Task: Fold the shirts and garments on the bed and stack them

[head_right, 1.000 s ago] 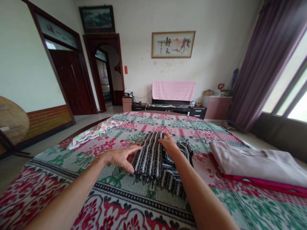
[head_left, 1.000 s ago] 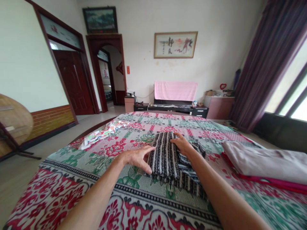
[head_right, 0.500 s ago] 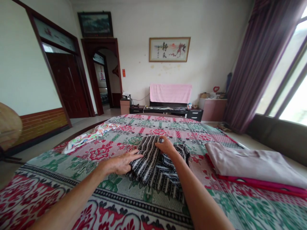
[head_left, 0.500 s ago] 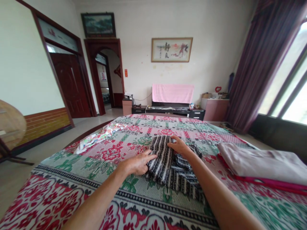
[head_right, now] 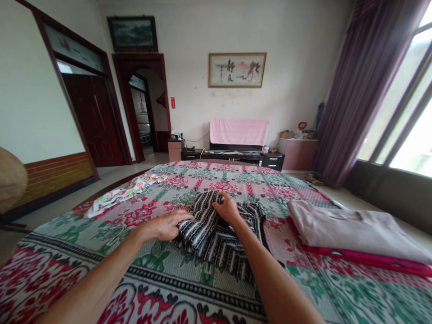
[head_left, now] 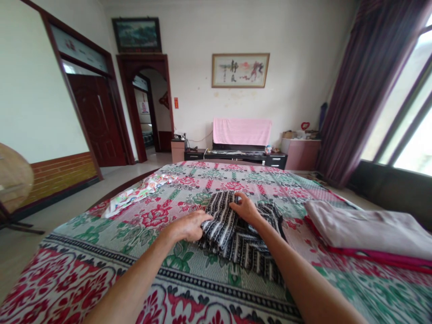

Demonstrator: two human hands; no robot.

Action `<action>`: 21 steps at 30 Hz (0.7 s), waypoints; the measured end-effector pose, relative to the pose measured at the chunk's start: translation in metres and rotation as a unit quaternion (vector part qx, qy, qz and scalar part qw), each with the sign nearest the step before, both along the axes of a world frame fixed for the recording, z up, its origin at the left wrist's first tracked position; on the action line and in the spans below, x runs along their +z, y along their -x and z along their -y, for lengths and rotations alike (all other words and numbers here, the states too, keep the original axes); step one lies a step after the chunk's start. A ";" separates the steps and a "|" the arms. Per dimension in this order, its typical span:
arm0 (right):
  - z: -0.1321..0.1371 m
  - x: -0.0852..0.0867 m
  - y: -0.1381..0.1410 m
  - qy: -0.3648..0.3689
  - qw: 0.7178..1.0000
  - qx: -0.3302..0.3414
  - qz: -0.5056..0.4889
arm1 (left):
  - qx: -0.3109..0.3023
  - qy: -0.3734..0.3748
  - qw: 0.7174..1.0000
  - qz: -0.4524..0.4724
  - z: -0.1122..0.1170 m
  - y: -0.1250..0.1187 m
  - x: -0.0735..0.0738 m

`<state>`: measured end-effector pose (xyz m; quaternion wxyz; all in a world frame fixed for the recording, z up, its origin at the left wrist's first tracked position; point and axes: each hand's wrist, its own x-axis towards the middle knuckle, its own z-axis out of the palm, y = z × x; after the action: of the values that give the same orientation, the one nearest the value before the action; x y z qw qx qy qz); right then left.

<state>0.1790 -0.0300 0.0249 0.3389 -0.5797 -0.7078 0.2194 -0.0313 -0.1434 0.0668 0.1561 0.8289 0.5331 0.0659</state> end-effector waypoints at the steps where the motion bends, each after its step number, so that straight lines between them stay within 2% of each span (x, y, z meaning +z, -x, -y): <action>1: 0.000 0.000 0.000 0.003 1.000 0.000 0.002 | 0.012 -0.002 1.000 0.007 0.000 -0.001 -0.002; 5: -0.001 -0.002 -0.001 0.020 1.000 -0.008 0.014 | 0.081 -0.023 0.996 0.022 0.003 -0.009 -0.014; 9: -0.004 -0.004 -0.004 0.029 0.999 -0.004 0.013 | 0.071 -0.017 0.997 -0.022 0.006 -0.011 -0.018; 13: -0.006 -0.003 -0.005 0.021 1.000 -0.008 0.011 | 0.029 0.018 0.998 -0.054 0.007 -0.010 -0.012; 18: -0.004 -0.001 -0.006 0.018 0.999 -0.030 0.032 | 0.034 0.040 0.992 -0.113 0.010 -0.015 -0.002; 21: -0.003 0.002 -0.008 0.016 0.996 -0.041 0.077 | 0.013 0.063 0.992 -0.105 0.011 -0.007 0.009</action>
<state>0.1874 -0.0271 0.0266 0.2829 -0.6285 -0.7039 0.1715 -0.0242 -0.1544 0.0756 0.1501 0.8130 0.5601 -0.0534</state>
